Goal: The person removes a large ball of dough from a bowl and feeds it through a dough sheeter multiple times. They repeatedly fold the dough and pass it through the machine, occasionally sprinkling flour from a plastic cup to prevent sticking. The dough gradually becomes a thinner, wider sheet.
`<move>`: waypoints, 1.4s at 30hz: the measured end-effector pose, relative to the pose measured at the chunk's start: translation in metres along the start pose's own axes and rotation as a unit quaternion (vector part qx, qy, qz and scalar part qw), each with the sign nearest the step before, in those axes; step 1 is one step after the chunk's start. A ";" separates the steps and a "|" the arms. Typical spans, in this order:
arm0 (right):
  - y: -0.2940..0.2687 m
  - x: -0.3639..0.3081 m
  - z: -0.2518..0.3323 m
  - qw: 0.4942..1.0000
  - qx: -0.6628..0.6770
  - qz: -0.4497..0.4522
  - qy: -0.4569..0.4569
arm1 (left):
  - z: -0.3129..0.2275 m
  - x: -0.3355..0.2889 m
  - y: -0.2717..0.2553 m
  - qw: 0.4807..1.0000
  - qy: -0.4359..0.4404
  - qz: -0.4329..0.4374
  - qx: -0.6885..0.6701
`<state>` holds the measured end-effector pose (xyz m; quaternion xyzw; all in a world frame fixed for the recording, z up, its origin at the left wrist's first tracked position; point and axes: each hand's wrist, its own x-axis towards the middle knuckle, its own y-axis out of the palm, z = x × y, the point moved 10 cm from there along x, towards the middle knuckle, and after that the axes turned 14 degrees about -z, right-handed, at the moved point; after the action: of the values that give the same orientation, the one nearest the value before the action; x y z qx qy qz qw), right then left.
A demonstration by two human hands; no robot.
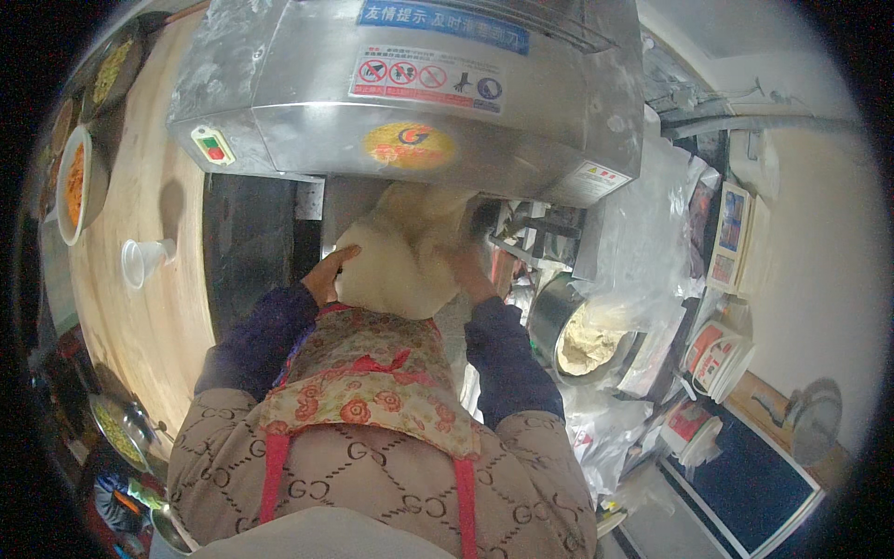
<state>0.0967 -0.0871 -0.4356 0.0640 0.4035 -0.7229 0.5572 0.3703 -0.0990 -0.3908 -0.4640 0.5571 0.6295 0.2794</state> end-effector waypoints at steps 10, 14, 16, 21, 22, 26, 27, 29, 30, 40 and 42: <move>0.023 -0.052 0.000 0.973 -0.034 0.169 -0.155 | 0.002 -0.004 -0.071 0.987 -0.057 -0.113 -0.095; -0.010 -0.031 0.023 0.967 0.034 0.034 -0.249 | -0.058 -0.012 -0.049 0.888 0.312 -0.119 0.316; -0.020 -0.007 0.011 0.991 0.102 -0.002 -0.087 | -0.060 -0.002 -0.042 0.944 0.278 -0.100 0.147; -0.023 -0.005 0.078 0.990 0.025 -0.015 -0.137 | -0.098 0.018 -0.010 0.805 0.418 -0.108 0.408; -0.019 -0.001 0.089 0.991 0.034 -0.016 -0.125 | -0.100 0.016 0.002 0.744 0.460 -0.078 0.478; -0.017 0.018 0.112 0.982 0.155 -0.059 -0.088 | -0.091 0.021 -0.011 0.856 0.348 -0.026 0.383; -0.008 0.023 0.104 0.986 0.157 -0.041 -0.041 | -0.088 0.019 -0.017 0.900 0.321 -0.024 0.293; -0.001 0.030 0.100 0.988 0.148 -0.029 -0.037 | -0.081 0.013 -0.028 0.787 0.353 -0.114 0.493; 0.002 0.031 0.097 0.989 0.143 -0.022 -0.037 | -0.075 0.011 -0.035 0.711 0.360 -0.163 0.582; 0.004 0.027 0.064 0.989 0.098 -0.036 -0.102 | -0.069 0.040 -0.056 0.829 0.390 -0.250 0.313; 0.001 0.011 0.064 0.986 0.069 -0.059 -0.142 | -0.061 0.030 -0.056 0.893 0.329 -0.220 0.213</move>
<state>0.1157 -0.1373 -0.3996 -0.0251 0.2723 -0.7822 0.5597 0.4231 -0.1503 -0.4390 -0.6846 0.6215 0.2295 0.3039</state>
